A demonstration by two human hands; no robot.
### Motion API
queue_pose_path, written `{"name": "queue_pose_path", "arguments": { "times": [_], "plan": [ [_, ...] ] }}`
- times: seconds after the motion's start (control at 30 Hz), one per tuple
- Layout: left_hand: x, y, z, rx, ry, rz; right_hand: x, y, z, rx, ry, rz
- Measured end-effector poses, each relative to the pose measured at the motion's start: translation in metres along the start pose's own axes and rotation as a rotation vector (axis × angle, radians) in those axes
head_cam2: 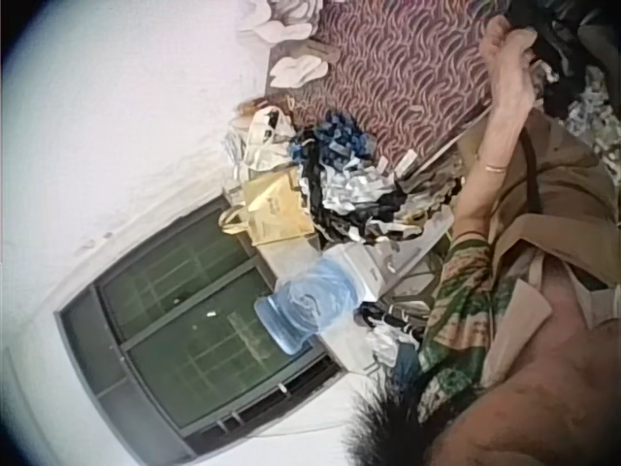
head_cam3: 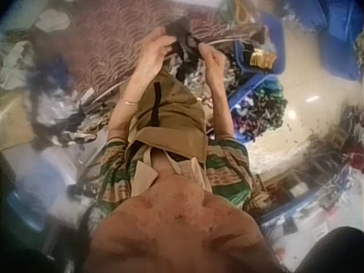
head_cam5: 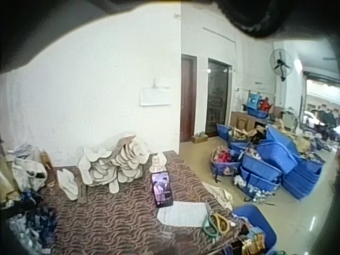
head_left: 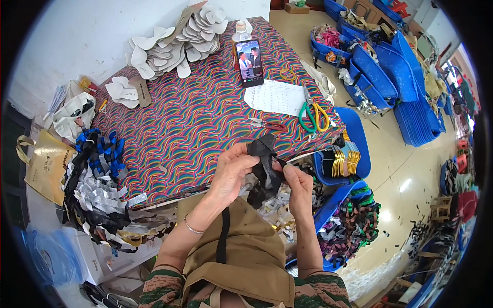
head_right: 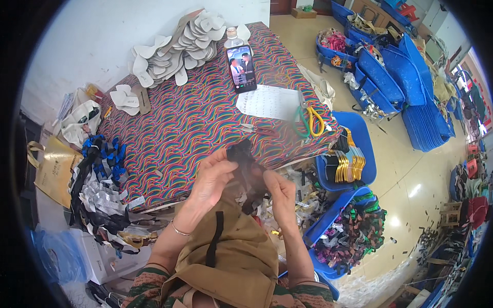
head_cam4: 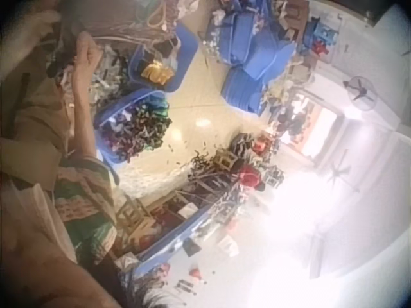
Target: The person assembles sandals by attaching black straps to white insoles. They pick up insoles and straps from a cluttered table, align the straps along the edges, and secure them by hand. The process is repeated for multiple insoles while a video plays on a nearby phone.
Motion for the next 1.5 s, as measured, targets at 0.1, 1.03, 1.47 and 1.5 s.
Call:
{"name": "queue_pose_path", "arguments": {
  "times": [0.1, 1.03, 1.47, 1.5],
  "plan": [
    [-0.001, 0.003, -0.001, -0.020, -0.009, 0.031, 0.012, 0.022, -0.005, -0.132, -0.057, -0.163],
    [0.002, 0.000, -0.019, -0.453, 0.508, 0.186, -0.102, 0.017, 0.049, -0.198, -0.289, 0.162],
    [0.001, -0.065, -0.026, 0.100, 0.671, -0.334, -0.145, 0.026, 0.039, -0.398, -0.574, -0.227],
    [0.002, -0.063, -0.022, 0.178, 0.719, -0.347, -0.146, 0.004, 0.046, -0.319, -0.413, 0.230]
  ]
}}
Point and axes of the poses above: each hand's wrist, its own z-axis towards the middle knuckle, its own x-axis out of the palm, y = z × x, the point moved 6 cm from there along z, towards the middle knuckle, and after that the axes turned 10 degrees about x, right-handed, at the moved point
